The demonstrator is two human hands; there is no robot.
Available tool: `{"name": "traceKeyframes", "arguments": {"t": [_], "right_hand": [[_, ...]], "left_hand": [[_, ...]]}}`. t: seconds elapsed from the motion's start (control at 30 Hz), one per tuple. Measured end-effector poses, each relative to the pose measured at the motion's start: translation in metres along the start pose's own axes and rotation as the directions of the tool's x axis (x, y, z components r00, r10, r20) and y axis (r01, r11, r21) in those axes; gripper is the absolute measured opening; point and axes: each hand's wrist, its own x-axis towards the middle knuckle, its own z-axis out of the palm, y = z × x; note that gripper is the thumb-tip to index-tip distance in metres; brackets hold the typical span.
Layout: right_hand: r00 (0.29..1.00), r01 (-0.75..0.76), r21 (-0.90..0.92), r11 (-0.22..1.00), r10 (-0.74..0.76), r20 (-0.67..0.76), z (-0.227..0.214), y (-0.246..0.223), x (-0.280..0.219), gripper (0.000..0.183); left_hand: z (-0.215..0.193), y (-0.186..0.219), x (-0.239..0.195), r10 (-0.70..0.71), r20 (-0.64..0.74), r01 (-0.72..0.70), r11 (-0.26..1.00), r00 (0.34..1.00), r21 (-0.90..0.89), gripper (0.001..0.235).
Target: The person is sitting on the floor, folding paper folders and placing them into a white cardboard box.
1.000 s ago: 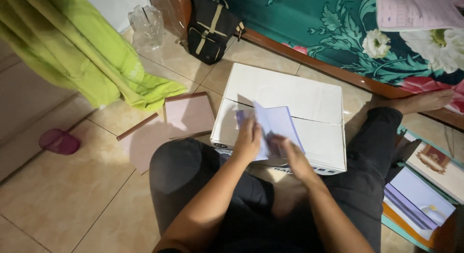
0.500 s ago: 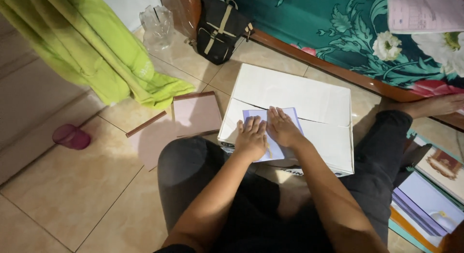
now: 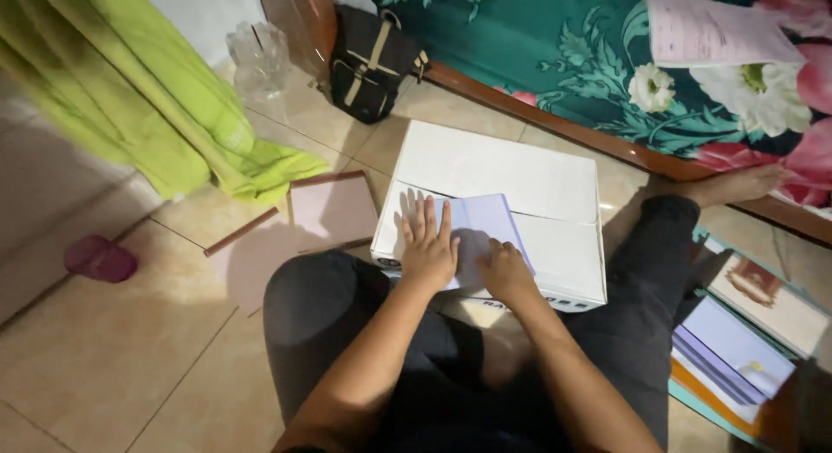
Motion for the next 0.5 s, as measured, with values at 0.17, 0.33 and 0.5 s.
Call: {"name": "traceKeyframes", "arguments": {"t": [0.17,0.33,0.5], "right_hand": [[0.988,-0.105,0.213,0.971,0.076,0.137,-0.004,-0.018,0.017,0.072],[0.999,0.037,0.362,0.931,-0.047,0.021,-0.002,-0.004,0.013,0.057],[0.911,0.228,0.434,0.871,-0.034,-0.410,-0.011,0.119,0.059,0.029]], "left_hand": [[0.001,0.002,0.001,0.012,-0.048,-0.012,1.000,0.999,-0.004,0.068],[0.025,-0.003,0.008,0.091,-0.186,-0.088,0.996,0.978,0.021,0.076],[0.017,0.008,0.003,0.266,-0.418,-0.296,0.955,0.869,-0.009,0.068]]}}
